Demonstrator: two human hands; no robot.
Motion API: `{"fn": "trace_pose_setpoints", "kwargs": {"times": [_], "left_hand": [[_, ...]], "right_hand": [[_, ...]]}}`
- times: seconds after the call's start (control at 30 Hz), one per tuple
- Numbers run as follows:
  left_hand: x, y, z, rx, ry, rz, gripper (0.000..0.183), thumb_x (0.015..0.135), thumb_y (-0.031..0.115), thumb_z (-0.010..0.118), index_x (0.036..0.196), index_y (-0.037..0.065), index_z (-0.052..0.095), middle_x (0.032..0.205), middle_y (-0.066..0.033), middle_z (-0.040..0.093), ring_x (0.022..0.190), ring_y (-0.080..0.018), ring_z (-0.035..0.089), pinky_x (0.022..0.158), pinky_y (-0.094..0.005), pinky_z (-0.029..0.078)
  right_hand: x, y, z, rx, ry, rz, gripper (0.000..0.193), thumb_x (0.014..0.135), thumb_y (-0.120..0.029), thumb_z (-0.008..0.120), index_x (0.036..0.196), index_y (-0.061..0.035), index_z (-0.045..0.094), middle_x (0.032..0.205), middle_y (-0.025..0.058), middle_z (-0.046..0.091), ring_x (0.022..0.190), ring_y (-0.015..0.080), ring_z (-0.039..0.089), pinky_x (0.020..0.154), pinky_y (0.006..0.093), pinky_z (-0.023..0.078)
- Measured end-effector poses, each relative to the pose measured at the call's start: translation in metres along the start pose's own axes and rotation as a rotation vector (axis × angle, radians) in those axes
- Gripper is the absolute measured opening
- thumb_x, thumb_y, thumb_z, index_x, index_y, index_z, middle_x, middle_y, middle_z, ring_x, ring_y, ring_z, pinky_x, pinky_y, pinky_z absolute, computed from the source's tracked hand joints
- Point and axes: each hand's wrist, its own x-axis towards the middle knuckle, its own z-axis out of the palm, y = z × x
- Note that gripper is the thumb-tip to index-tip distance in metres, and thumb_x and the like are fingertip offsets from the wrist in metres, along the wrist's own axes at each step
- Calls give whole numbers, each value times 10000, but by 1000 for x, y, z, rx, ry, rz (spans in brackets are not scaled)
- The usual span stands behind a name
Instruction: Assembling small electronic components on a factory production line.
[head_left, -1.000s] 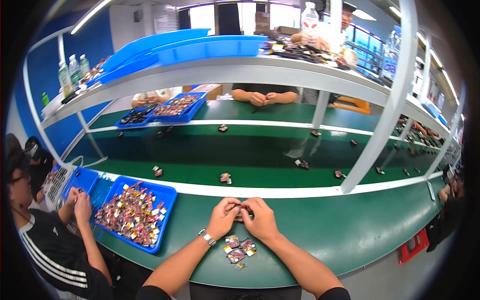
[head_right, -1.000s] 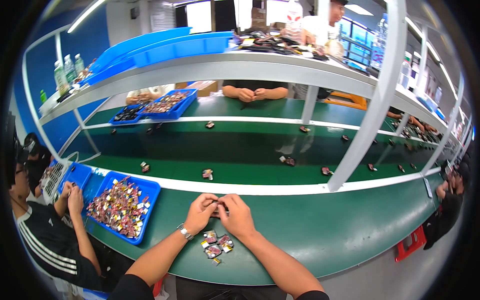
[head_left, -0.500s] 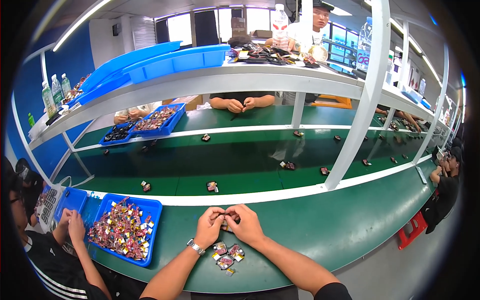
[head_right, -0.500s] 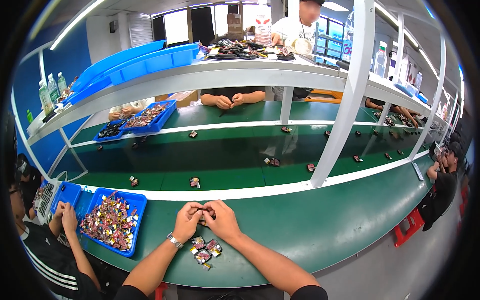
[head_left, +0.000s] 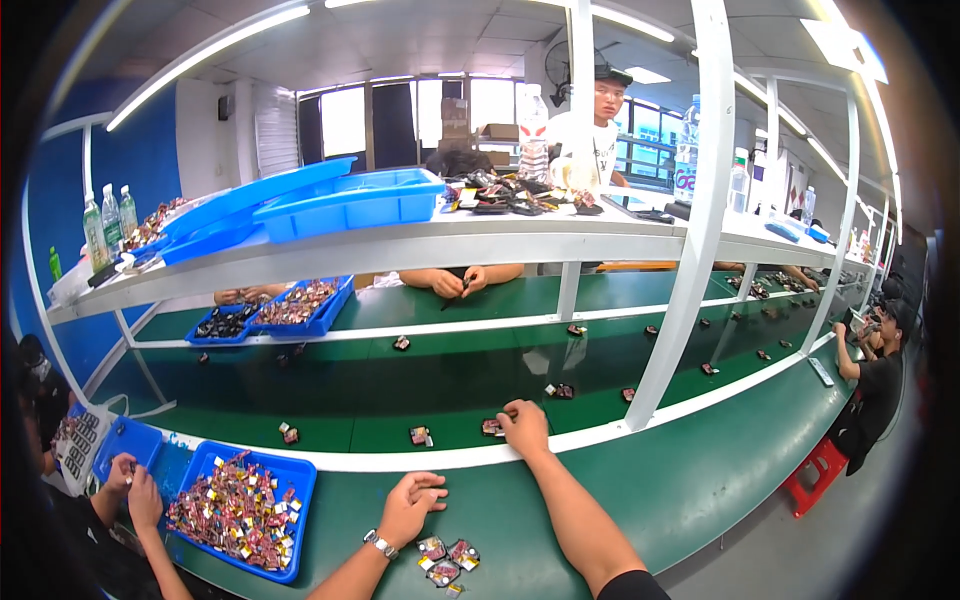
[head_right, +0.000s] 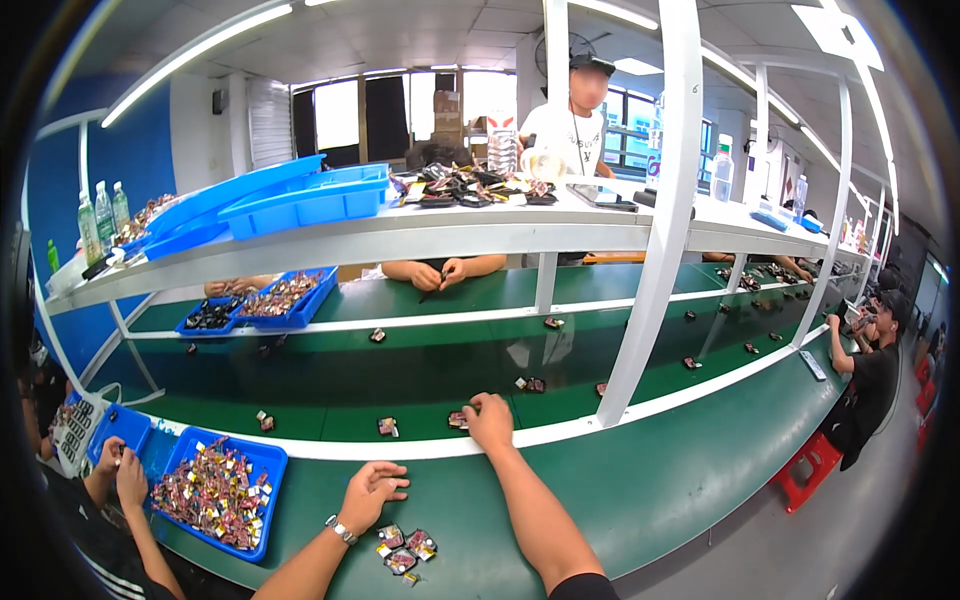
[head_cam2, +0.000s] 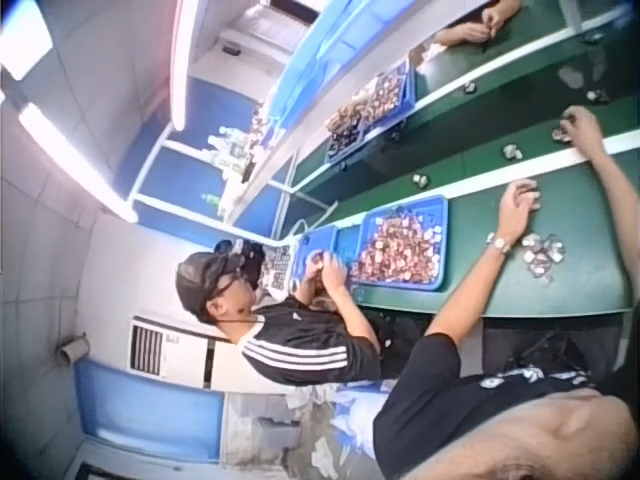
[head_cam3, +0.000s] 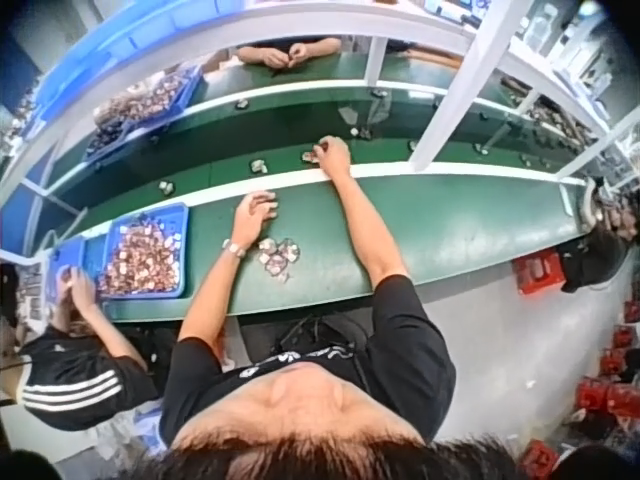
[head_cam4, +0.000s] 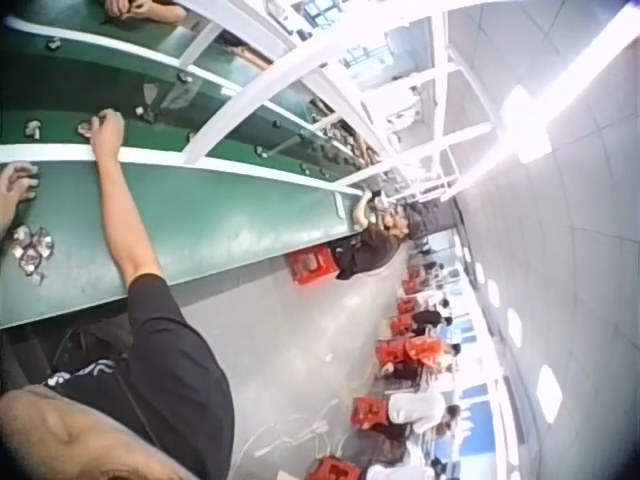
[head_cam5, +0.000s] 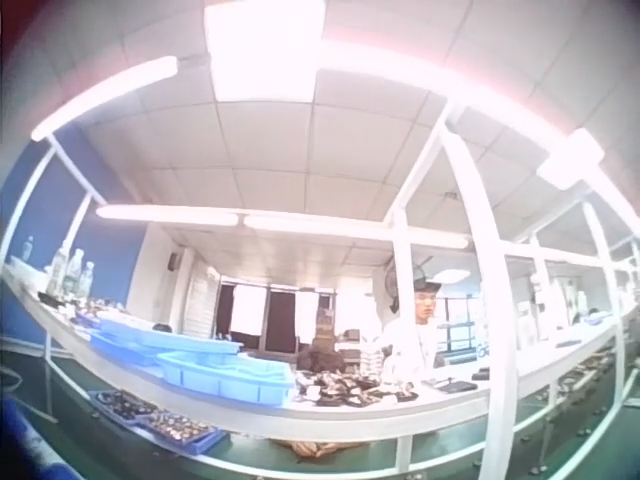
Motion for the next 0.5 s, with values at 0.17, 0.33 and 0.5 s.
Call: {"fn": "trace_pose_setpoints", "kwargs": {"times": [0.17, 0.33, 0.5], "left_hand": [[-2, 5, -1, 11, 21, -9, 240, 905, -18, 537, 1143, -40, 519, 1179, -175, 604, 1032, -248, 635, 837, -361, 570], [2, 2, -2, 61, -13, -23, 203, 930, -3, 524, 1128, -48, 529, 1157, -160, 617, 1001, -221, 645, 833, -331, 567], [1, 6, 0, 67, 6, -30, 198, 919, -14, 520, 1112, -55, 536, 1130, -168, 630, 986, -221, 651, 807, -337, 578]], "right_hand": [[32, 45, -63, -297, 210, 44, 443, 726, -130, 673, 1157, -64, 599, 1206, 135, 553, 1179, 352, 464, 973, 458, 405], [47, 83, -72, -328, -53, 93, 591, 771, -211, 696, 1322, -77, 529, 1351, 118, 500, 1237, 314, 431, 1010, 461, 372], [65, 98, -74, -284, 43, 183, 538, 726, -143, 779, 1232, -80, 608, 1193, 145, 617, 1099, 350, 542, 937, 431, 455]]}}
